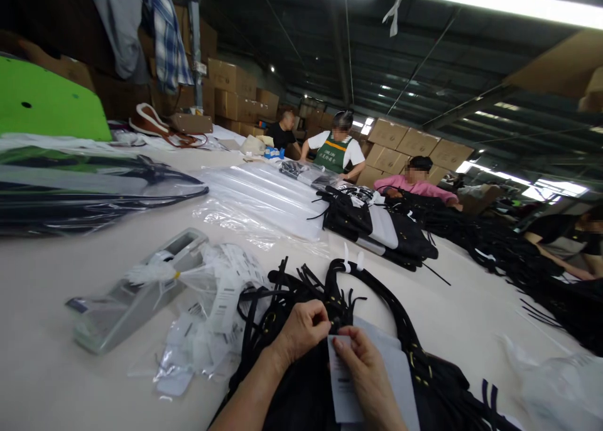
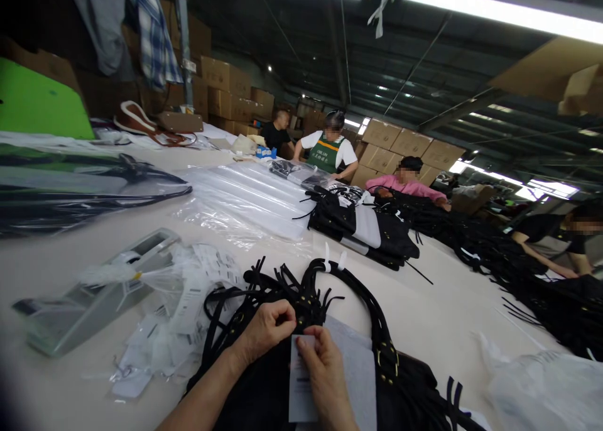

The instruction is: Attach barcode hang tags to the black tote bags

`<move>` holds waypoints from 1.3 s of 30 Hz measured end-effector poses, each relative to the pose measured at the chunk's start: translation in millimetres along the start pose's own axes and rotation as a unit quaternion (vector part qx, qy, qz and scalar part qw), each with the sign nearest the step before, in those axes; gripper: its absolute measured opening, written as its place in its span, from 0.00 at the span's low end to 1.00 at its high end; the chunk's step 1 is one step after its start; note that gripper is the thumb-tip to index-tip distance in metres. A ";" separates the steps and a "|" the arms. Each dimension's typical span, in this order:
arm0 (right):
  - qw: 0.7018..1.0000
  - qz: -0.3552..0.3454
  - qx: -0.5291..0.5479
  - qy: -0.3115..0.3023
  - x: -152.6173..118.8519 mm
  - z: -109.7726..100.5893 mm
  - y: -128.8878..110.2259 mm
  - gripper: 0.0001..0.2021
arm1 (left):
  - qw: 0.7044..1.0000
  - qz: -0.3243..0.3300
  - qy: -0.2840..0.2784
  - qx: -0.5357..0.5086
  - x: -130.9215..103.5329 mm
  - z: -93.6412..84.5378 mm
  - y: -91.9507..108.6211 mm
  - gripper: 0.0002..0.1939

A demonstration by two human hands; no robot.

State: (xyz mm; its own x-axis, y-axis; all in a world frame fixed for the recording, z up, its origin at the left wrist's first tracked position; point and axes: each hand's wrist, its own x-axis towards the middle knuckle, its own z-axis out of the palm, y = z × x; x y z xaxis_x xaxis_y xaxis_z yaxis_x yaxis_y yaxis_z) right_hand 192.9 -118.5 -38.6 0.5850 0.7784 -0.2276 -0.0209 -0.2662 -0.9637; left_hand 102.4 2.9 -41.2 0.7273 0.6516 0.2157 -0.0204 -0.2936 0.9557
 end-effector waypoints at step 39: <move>0.923 -0.250 -0.273 0.108 5.0 6.5 18.9 0.09 | 0.989 -0.106 -0.101 -0.027 1.6 -8.1 8.9 0.03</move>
State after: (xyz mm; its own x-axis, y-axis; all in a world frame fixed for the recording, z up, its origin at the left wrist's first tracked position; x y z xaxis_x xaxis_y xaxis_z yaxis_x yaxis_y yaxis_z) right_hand 190.1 -115.9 -58.8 0.5603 0.7652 0.3170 0.6726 -0.1969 -0.7134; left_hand 97.9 7.0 -30.7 0.8407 0.5406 -0.0306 0.1152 -0.1234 0.9856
